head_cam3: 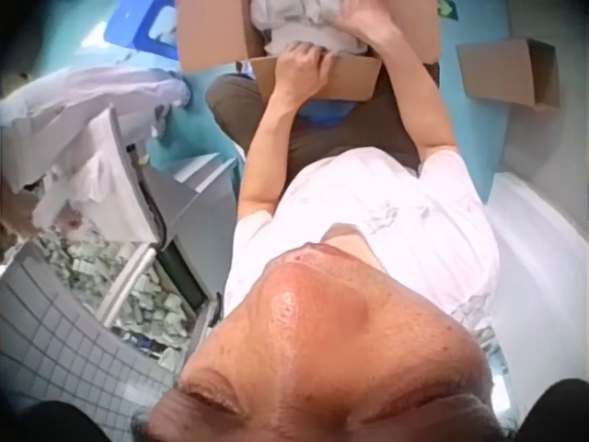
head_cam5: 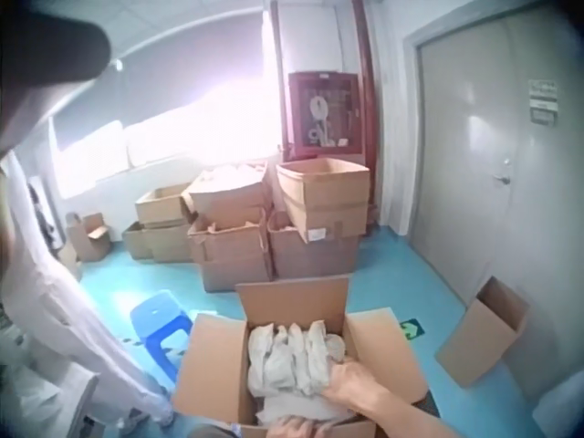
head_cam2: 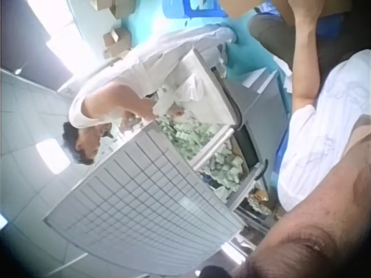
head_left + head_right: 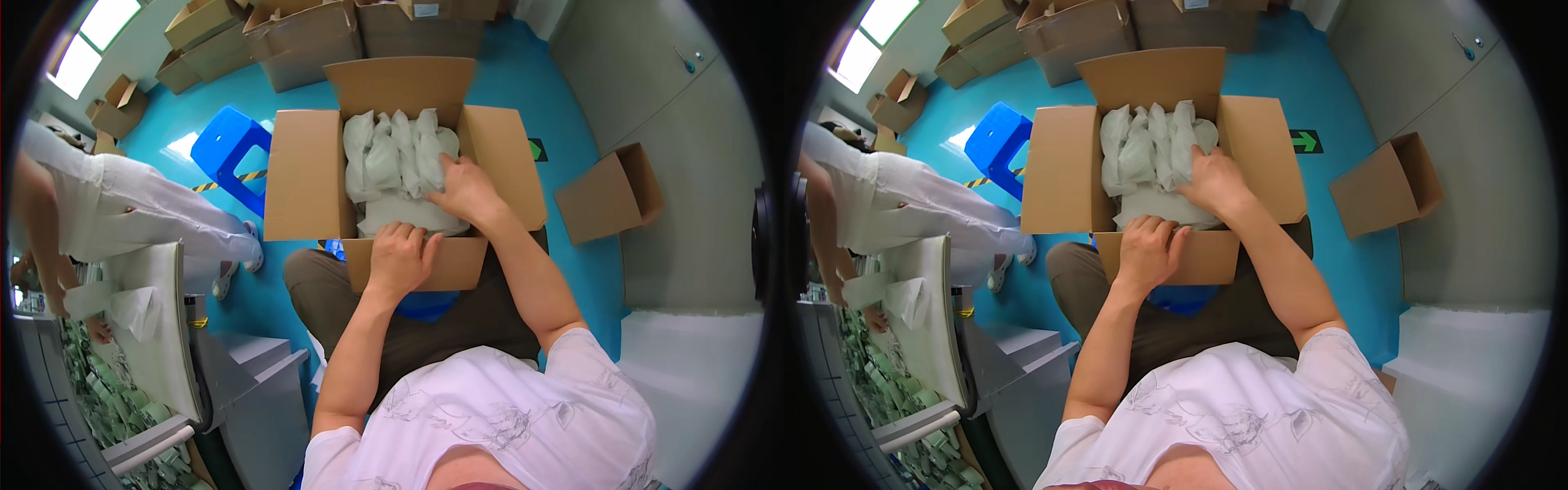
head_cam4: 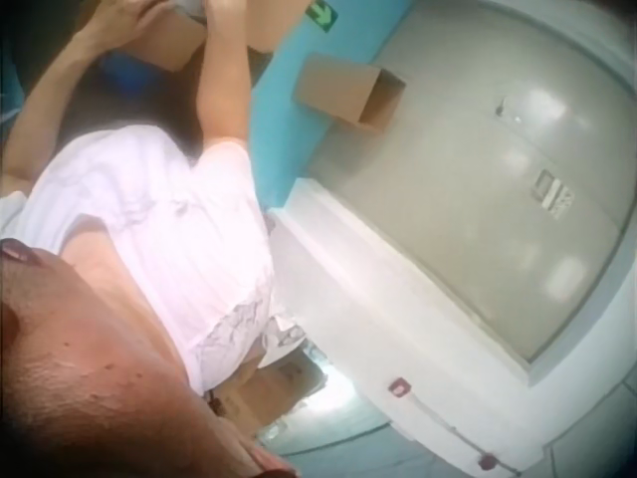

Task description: The person is seen packing wrapped items into a cardboard box.

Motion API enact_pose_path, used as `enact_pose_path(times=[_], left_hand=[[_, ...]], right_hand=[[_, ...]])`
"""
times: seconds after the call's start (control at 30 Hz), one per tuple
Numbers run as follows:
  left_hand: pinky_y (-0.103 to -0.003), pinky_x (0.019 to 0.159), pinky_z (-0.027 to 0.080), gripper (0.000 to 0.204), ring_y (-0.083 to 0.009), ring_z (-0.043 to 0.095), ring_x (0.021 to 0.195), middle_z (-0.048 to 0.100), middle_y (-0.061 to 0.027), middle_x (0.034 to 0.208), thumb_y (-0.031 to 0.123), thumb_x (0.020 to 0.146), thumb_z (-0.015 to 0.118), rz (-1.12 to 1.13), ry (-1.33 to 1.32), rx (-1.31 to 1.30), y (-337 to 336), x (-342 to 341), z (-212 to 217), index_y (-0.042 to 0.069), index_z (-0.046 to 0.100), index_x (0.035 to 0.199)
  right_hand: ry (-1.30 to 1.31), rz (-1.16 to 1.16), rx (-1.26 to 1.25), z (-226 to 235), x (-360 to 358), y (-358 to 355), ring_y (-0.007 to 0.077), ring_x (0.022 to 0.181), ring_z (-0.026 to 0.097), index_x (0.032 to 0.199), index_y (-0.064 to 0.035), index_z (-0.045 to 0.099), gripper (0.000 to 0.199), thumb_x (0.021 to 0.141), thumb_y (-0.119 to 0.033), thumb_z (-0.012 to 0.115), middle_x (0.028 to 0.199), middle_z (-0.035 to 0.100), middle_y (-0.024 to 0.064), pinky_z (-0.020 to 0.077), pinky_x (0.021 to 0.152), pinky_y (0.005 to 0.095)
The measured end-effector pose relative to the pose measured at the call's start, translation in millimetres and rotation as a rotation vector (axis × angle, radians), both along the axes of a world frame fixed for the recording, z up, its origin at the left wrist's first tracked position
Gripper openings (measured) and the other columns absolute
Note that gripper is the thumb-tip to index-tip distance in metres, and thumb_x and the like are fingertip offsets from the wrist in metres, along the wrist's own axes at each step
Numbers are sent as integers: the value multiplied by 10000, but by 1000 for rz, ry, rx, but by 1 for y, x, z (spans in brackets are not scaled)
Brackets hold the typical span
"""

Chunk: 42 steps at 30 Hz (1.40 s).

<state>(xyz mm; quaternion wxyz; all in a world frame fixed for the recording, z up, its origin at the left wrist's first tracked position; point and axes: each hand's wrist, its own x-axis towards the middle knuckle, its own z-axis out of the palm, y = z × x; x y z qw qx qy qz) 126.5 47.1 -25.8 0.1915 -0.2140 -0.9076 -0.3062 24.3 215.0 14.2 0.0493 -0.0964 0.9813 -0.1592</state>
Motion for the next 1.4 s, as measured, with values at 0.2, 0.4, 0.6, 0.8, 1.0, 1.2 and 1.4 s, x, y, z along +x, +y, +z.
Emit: enact_pose_path(times=[0.2,0.4,0.6,0.8,1.0,1.2,1.4], left_hand=[[-440,752,483,242,-329,635,769,670,-132,773,248,898,729,-2,21,-4,4,-3,-5,16,729,829],[-438,765,484,211,-331,640,785,685,-131,799,222,896,732,-13,-12,-33,8,-5,0,17,731,848],[-438,772,486,224,-335,638,791,680,-140,800,227,891,738,-5,-15,-31,1,-1,2,7,726,854],[-441,801,495,218,-347,648,820,694,-146,842,211,855,757,-62,-48,36,-1,-2,7,0,726,901],[-432,793,518,175,-352,659,847,704,-147,887,121,816,750,-154,-57,145,-4,-8,8,-1,717,937],[-400,780,554,134,-330,683,842,701,-148,883,2,822,721,65,162,319,-36,24,22,-5,715,955],[-348,647,510,121,-268,625,711,650,-109,814,-53,822,704,446,382,183,-101,64,53,8,681,924]], right_hand=[[45,-8,-57,-49,-14,8,463,1078,652,1420,19,519,666,826,-156,764,1175,628,309,546,944,490],[53,4,-122,-51,-15,8,479,1088,643,1426,16,513,643,839,-118,740,1208,610,316,543,944,502],[46,-1,-228,-25,15,-2,491,1110,631,1409,19,519,629,843,-123,753,1257,582,330,546,945,497],[424,103,-292,-16,85,14,437,1060,662,1341,10,577,541,857,-136,770,1265,609,276,562,903,461],[455,243,-402,-27,108,37,367,983,678,1179,31,676,380,844,-118,776,1117,688,178,553,870,428],[391,389,-334,-29,101,13,338,927,677,1129,4,684,376,794,-122,798,1026,710,155,519,825,447],[504,343,-293,-36,105,25,340,886,664,1102,-19,693,297,834,-108,783,982,706,147,493,784,454]])
